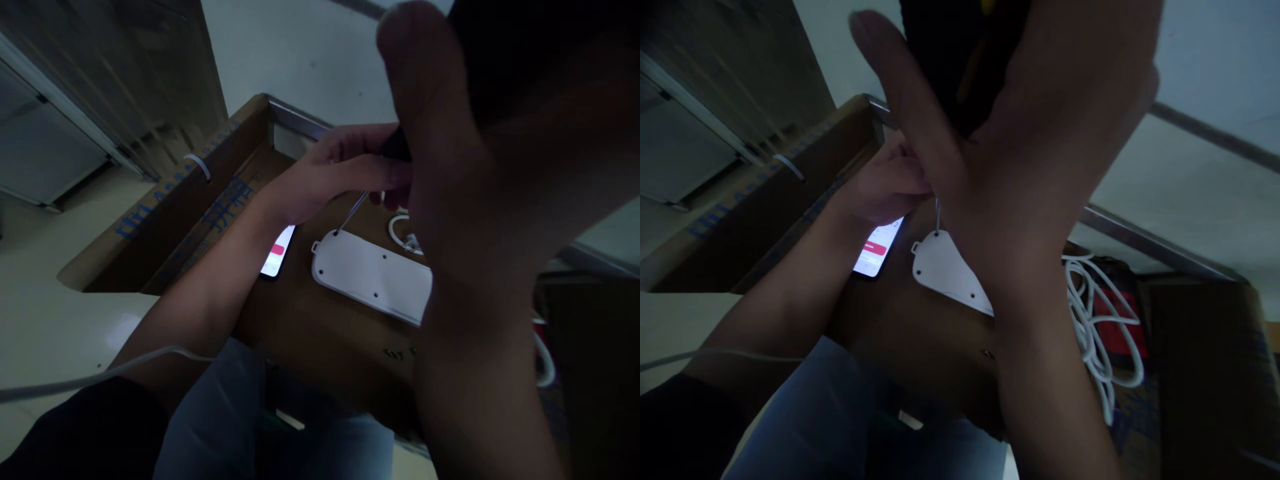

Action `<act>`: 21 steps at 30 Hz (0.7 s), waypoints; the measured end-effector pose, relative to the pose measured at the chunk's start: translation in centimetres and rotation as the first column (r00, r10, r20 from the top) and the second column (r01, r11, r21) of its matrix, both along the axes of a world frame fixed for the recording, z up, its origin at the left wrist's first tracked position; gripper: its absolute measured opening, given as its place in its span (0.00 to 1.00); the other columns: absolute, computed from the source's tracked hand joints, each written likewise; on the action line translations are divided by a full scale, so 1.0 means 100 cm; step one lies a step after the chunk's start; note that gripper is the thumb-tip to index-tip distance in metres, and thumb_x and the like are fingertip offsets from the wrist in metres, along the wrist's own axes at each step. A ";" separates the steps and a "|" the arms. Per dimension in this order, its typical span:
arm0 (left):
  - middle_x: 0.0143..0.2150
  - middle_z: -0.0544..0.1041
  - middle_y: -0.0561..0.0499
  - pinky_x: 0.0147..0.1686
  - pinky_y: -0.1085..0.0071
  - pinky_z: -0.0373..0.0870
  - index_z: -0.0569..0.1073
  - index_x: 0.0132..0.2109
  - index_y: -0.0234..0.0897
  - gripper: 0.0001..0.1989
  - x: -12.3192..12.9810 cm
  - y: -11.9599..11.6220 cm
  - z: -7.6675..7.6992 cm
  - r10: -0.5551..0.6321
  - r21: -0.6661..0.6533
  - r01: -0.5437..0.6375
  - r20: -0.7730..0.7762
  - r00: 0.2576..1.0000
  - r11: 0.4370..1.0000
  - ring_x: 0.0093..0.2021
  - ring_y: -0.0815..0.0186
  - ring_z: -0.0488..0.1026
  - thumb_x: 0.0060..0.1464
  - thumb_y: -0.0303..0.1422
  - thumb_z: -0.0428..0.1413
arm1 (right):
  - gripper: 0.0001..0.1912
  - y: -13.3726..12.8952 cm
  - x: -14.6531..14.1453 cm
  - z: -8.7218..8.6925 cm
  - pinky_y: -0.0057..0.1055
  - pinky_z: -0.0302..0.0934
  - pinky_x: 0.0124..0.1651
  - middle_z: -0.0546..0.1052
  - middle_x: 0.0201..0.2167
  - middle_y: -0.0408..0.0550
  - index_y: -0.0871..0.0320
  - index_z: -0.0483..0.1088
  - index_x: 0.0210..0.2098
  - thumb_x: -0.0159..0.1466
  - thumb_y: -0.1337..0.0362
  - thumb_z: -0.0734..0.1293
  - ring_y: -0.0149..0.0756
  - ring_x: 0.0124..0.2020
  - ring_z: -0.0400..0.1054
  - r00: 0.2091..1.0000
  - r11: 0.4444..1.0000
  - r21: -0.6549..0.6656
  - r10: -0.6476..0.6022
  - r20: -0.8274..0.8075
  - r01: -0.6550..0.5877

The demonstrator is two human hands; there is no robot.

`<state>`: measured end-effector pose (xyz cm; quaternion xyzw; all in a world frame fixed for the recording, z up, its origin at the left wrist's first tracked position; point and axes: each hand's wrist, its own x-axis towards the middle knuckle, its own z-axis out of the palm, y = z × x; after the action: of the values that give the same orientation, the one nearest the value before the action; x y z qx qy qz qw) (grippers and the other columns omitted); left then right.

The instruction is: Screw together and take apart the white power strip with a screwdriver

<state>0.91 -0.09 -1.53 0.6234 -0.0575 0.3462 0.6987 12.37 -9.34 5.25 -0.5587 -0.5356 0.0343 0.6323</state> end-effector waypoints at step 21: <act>0.37 0.82 0.56 0.44 0.75 0.73 0.84 0.43 0.36 0.10 0.000 0.002 -0.004 -0.062 -0.015 0.064 0.068 0.996 0.998 0.39 0.73 0.77 0.63 0.39 0.67 | 0.31 -0.001 -0.004 -0.004 0.06 0.65 0.63 0.76 0.51 0.28 0.62 0.75 0.58 0.65 0.48 0.62 0.17 0.59 0.71 0.942 0.989 0.043 -0.150 0.299 0.144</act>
<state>0.93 0.12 -1.89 0.6031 -0.0977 0.3453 0.7124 11.96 -9.44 4.86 -0.5893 -0.5828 -0.1040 0.5497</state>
